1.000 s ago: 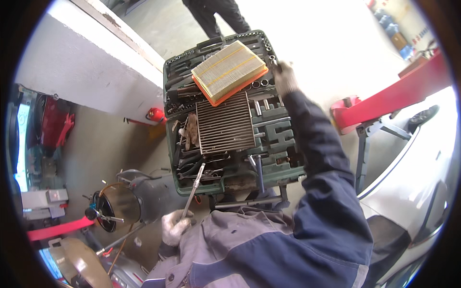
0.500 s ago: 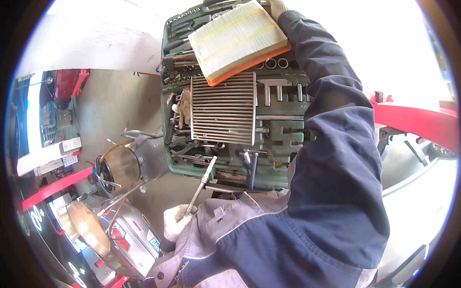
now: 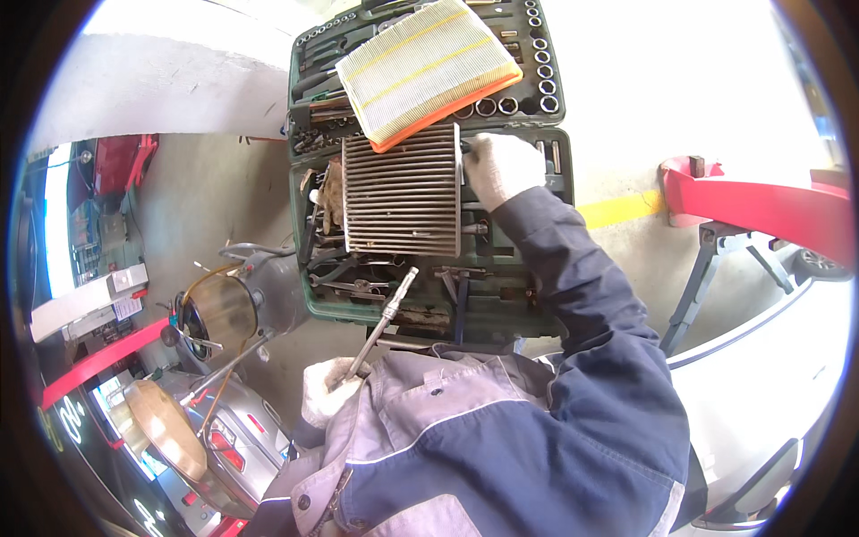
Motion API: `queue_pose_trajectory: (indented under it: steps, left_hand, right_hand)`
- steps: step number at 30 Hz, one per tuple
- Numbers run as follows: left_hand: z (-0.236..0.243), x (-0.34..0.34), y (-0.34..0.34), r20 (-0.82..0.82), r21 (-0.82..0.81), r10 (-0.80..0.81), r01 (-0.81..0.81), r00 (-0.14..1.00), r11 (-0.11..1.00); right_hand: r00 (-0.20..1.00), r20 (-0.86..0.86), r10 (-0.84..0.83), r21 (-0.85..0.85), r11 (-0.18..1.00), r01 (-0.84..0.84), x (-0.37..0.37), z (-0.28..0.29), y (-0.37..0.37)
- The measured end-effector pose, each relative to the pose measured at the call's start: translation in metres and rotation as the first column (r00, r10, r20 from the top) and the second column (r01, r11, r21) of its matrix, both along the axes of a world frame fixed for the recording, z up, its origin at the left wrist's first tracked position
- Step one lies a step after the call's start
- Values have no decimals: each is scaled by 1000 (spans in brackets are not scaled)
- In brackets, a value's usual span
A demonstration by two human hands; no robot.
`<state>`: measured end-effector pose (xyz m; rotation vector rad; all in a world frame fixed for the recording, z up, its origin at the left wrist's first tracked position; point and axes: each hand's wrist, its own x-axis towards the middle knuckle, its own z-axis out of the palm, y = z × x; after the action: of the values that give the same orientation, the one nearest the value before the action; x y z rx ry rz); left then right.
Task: The person places a green Castrol fender cover over the front of a car and then uses a socket wrench to loosen and remove bolts from the engine. The person repeatedly reaches into the engine bay to manipulate components and remove fasteners.
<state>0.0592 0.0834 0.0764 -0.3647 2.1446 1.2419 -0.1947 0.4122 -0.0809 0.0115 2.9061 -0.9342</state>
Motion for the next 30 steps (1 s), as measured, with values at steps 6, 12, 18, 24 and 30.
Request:
queue_pose_trajectory:
  steps: [6, 12, 18, 24, 30]
  left_hand:
    - [2, 1, 6, -46, 52, -54, 56, 998, 997]
    - [-1, 18, -6, -85, 85, 0, 7, 996, 996]
    - [-11, 33, -20, -61, 165, 133, -121, 989, 979]
    - [-10, 31, -26, -110, 123, 85, -71, 990, 990]
    - [-7, 28, -26, -8, 172, 109, -106, 994, 979]
  right_hand:
    - [985, 175, -15, 102, 995, -3, -11, 3, -28]
    - [972, 216, -92, 54, 995, 82, -8, 7, -28]
    - [993, 88, -80, -73, 994, 86, 16, -2, -31]
    - [941, 135, -309, 108, 949, 296, 12, 0, -58]
    - [900, 231, -370, 211, 922, 325, -9, 6, -70]
